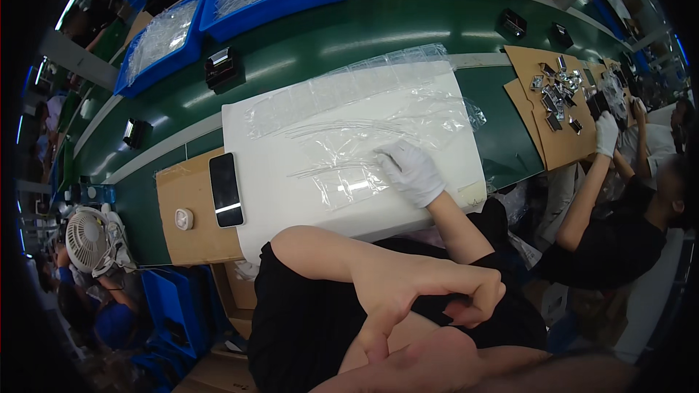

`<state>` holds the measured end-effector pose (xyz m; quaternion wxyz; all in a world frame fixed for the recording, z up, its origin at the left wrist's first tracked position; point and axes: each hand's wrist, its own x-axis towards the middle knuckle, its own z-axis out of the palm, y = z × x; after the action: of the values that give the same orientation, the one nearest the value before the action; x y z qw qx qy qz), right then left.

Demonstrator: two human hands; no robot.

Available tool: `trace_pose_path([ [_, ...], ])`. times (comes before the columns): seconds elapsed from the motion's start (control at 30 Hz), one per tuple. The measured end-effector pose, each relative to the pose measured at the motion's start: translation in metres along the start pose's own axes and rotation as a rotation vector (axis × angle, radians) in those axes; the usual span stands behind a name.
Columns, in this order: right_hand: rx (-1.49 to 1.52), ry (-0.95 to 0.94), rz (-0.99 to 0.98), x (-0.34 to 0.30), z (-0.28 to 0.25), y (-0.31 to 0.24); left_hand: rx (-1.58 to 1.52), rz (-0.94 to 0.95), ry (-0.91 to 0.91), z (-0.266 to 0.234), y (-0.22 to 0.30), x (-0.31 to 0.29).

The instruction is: The person separates plastic film strips on the work surface and applies them to electronic devices by hand.

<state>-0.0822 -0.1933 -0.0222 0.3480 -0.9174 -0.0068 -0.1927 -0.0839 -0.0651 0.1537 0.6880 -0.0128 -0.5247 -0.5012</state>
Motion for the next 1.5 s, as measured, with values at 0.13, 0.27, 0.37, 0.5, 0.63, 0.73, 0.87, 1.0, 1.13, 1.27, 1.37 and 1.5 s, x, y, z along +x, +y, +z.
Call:
trace_pose_path([
  [0.13,-0.010,0.010,-0.001,0.000,0.000,0.000,-0.013,-0.014,-0.009,0.000,-0.003,0.000],
  [0.27,-0.007,-0.010,-0.003,-0.001,0.001,0.000,-0.061,0.044,0.034,0.001,-0.002,-0.002],
  [0.37,-0.048,-0.034,0.017,0.000,-0.005,-0.005,0.087,0.035,-0.034,0.005,0.002,-0.008],
  [0.5,-0.009,-0.066,0.016,0.000,-0.008,-0.006,0.268,-0.105,0.092,-0.003,0.021,-0.034],
  [0.63,0.057,-0.093,0.085,0.003,-0.006,-0.011,1.097,-0.318,0.932,-0.007,0.049,-0.098],
  [0.73,0.025,-0.048,0.129,0.003,-0.010,-0.012,2.354,-0.582,1.340,-0.034,0.073,-0.177],
  [0.87,0.026,-0.057,0.072,0.006,-0.008,-0.016,2.426,-1.087,1.954,-0.023,0.095,-0.283],
  [1.0,0.011,-0.045,0.064,0.003,-0.004,-0.013,2.116,-1.145,2.167,-0.020,0.110,-0.286],
  [1.13,0.015,-0.032,0.052,0.004,-0.005,-0.013,2.151,-1.087,2.156,-0.020,0.111,-0.280],
  [1.27,-0.005,-0.016,0.054,0.003,-0.003,-0.012,2.565,-0.747,1.776,-0.041,0.093,-0.271],
  [1.37,-0.094,-0.011,0.072,0.001,-0.001,-0.014,2.064,-0.580,1.433,-0.058,0.074,-0.223],
  [1.5,-0.203,-0.005,0.061,0.006,0.002,-0.029,1.943,-0.817,1.236,-0.091,0.048,-0.202],
])
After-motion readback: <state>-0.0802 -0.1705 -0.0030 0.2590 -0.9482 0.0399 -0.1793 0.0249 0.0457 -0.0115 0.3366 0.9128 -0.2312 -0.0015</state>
